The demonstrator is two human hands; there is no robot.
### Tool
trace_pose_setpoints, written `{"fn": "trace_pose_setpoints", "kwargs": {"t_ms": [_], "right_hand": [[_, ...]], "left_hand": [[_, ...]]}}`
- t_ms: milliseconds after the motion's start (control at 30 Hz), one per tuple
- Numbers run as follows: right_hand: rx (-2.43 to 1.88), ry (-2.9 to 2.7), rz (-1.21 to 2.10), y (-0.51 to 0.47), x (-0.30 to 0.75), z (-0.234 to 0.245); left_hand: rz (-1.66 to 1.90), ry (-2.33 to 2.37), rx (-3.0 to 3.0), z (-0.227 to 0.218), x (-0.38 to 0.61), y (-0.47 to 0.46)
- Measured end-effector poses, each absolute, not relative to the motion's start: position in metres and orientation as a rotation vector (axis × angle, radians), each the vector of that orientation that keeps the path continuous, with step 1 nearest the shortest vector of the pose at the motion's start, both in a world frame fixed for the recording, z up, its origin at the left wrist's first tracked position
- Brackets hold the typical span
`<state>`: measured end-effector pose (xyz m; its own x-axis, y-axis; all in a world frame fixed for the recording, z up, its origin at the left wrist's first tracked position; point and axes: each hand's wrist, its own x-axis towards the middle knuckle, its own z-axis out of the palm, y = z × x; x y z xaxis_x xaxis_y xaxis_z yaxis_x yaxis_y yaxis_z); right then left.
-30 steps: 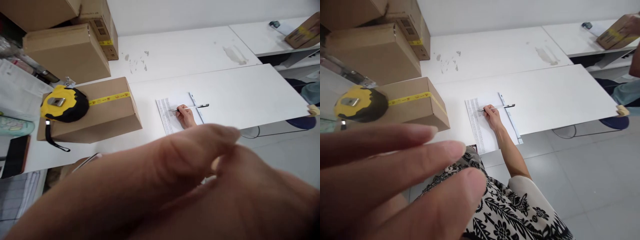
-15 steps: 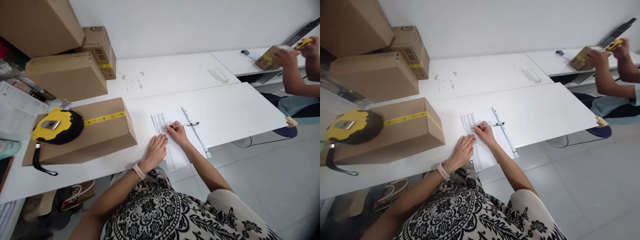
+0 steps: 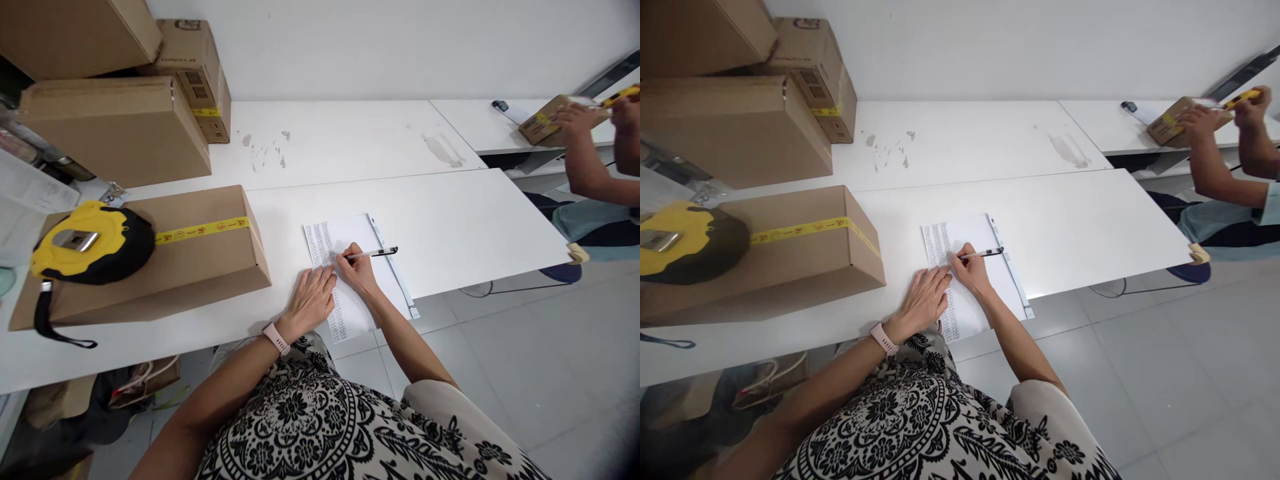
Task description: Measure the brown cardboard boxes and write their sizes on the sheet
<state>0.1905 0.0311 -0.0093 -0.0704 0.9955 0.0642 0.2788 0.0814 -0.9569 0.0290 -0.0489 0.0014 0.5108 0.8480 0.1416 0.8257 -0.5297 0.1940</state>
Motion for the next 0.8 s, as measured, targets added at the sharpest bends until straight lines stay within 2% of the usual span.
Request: {"fn": "trace_pose_setpoints", "kwargs": {"t_ms": [800], "right_hand": [[-1.336, -1.570, 1.019, 0.0293, 0.1903, -0.0093]], "left_hand": [[0.377, 1.456, 2.633, -0.0009, 0.0282, -0.0491]]}}
